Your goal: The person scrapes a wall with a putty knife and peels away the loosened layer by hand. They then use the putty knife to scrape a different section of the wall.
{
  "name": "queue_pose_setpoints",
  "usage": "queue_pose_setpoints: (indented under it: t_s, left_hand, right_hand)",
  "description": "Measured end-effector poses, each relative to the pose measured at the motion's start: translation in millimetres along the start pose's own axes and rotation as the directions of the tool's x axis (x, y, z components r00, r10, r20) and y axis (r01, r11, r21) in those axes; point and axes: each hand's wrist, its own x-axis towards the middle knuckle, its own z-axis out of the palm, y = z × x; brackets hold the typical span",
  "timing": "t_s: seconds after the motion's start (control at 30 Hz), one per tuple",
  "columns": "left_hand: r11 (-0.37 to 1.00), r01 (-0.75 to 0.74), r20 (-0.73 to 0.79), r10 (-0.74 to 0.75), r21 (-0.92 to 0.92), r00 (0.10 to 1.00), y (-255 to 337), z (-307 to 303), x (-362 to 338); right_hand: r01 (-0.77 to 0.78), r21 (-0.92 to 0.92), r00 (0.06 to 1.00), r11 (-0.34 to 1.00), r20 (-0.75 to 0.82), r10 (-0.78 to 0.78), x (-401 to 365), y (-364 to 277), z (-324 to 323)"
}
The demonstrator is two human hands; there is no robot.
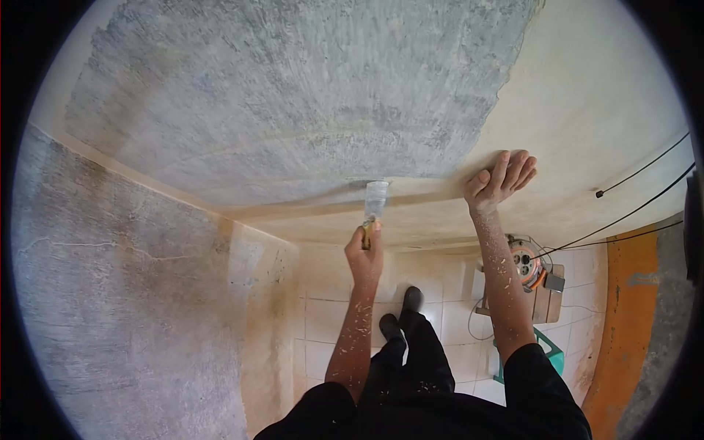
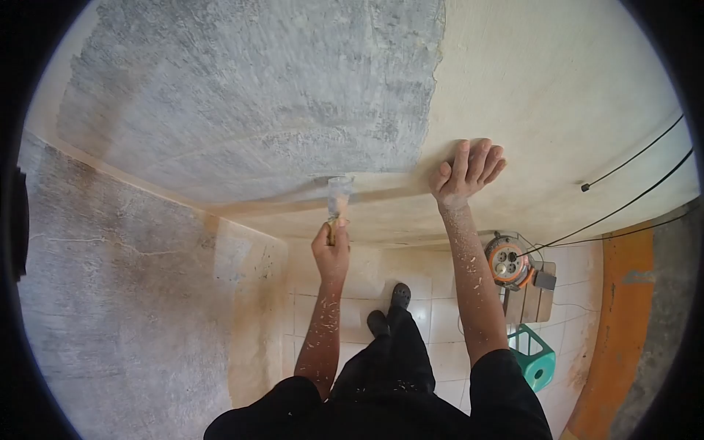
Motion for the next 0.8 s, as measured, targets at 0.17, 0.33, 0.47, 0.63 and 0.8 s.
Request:
queue_pose_setpoints:
  t_s: [0.17, 0.33, 0.47, 0.63, 0.8]
  left_hand:
    - [0.987, 0.117, -0.012, -0.119, -0.106, 0.993, -0.9, 8.1, -15.9]
    - [0.988, 0.143, 0.003, -0.144, -0.06, 0.99, 0.0, 6.4, 1.2]
    - [0.988, 0.14, -0.025, -0.142, -0.067, 0.99, -3.4, -4.1, -6.7]
    - [0.975, 0.205, 0.056, -0.201, -0.08, 0.978, 16.1, -6.6, -6.1]
    - [0.989, 0.122, 0.011, -0.122, -0.078, 0.993, 8.5, -6.7, 3.3]
  right_hand:
    - [-0.015, 0.008, 1.0, 1.0, 0.013, 0.015, 0.7, -4.3, -2.0]
    - [-0.001, -0.011, 1.0, 1.0, 0.004, 0.001, -2.5, -0.9, -0.1]
    - [0.008, -0.013, 1.0, 1.0, 0.009, -0.008, 0.3, -1.9, -2.2]
    - [0.022, -0.025, 1.0, 0.999, -0.003, -0.022, 2.4, -2.6, -1.1]
    - [0.034, -0.032, 0.999, 0.999, 0.0, -0.034, 1.8, -2.4, 0.2]
